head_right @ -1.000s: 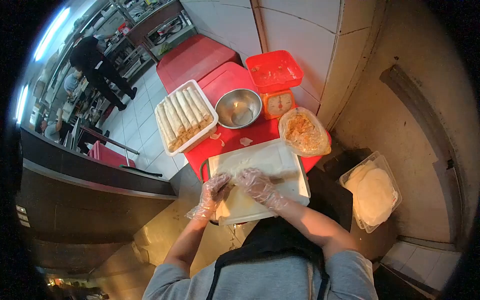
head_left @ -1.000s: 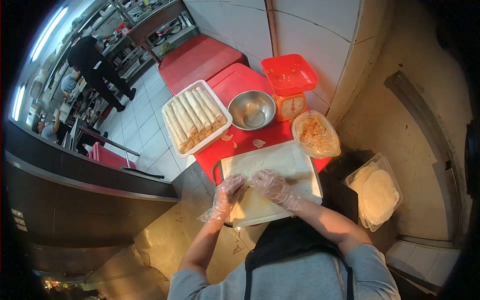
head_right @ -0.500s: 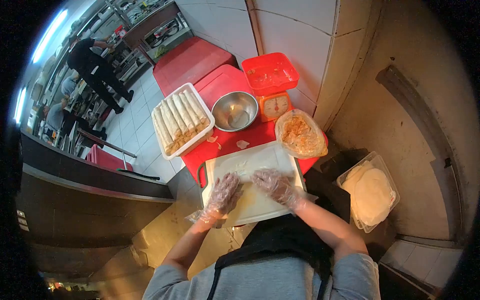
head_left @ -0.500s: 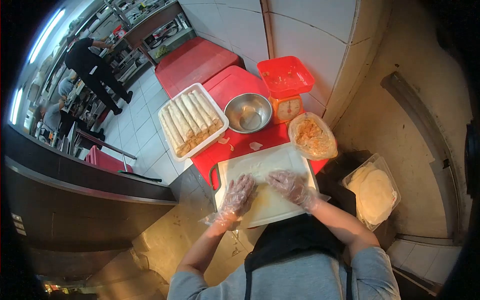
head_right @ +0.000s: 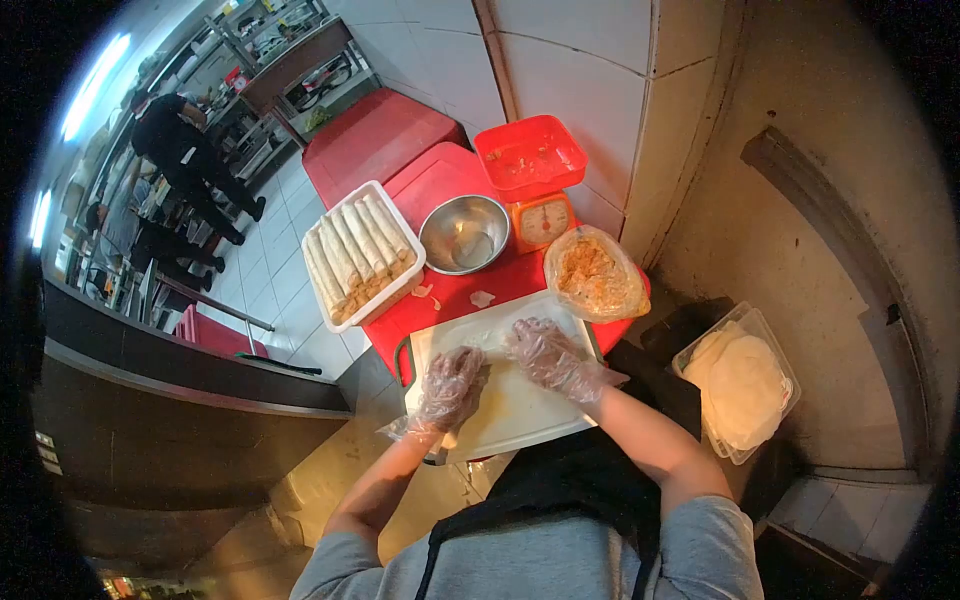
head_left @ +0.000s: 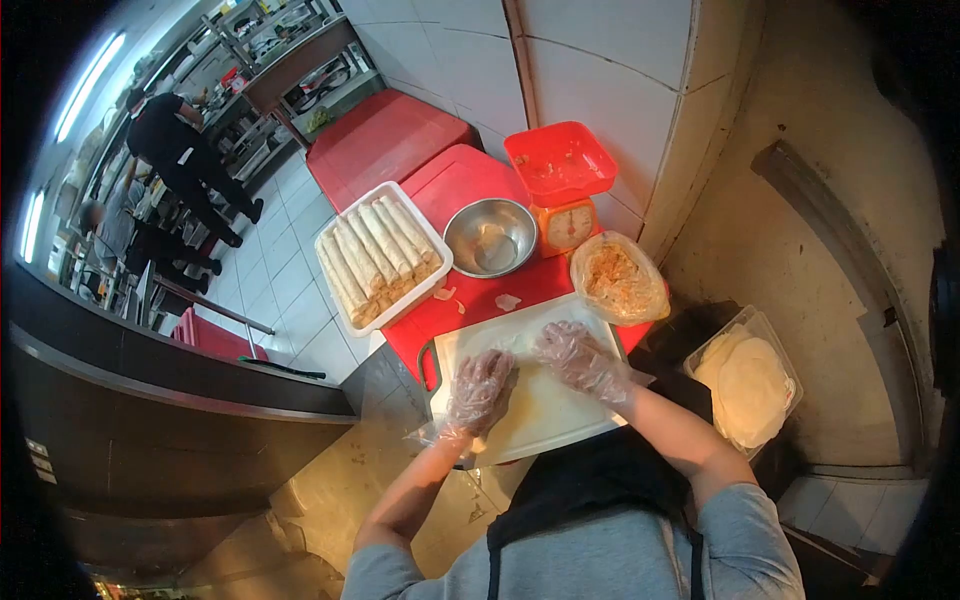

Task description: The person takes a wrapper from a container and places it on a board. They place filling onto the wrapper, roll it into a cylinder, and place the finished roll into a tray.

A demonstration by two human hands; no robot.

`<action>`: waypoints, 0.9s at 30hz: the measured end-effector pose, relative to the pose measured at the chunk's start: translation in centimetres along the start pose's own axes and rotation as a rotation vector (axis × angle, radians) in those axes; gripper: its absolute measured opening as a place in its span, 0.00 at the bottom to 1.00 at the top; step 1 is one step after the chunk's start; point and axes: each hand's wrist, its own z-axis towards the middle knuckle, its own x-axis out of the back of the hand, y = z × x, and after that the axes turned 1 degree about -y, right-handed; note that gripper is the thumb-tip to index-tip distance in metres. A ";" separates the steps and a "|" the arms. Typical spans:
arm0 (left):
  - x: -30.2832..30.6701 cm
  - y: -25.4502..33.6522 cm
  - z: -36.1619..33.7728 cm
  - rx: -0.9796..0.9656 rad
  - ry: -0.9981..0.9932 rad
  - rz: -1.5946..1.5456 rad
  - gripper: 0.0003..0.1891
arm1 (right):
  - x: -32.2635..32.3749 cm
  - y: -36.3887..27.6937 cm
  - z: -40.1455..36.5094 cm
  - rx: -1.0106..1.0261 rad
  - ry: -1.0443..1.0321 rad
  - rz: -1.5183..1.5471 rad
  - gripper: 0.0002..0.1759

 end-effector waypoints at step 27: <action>-6.6 1.0 3.1 0.163 -0.193 0.052 0.27 | -4.2 4.5 2.3 0.131 0.125 0.178 0.16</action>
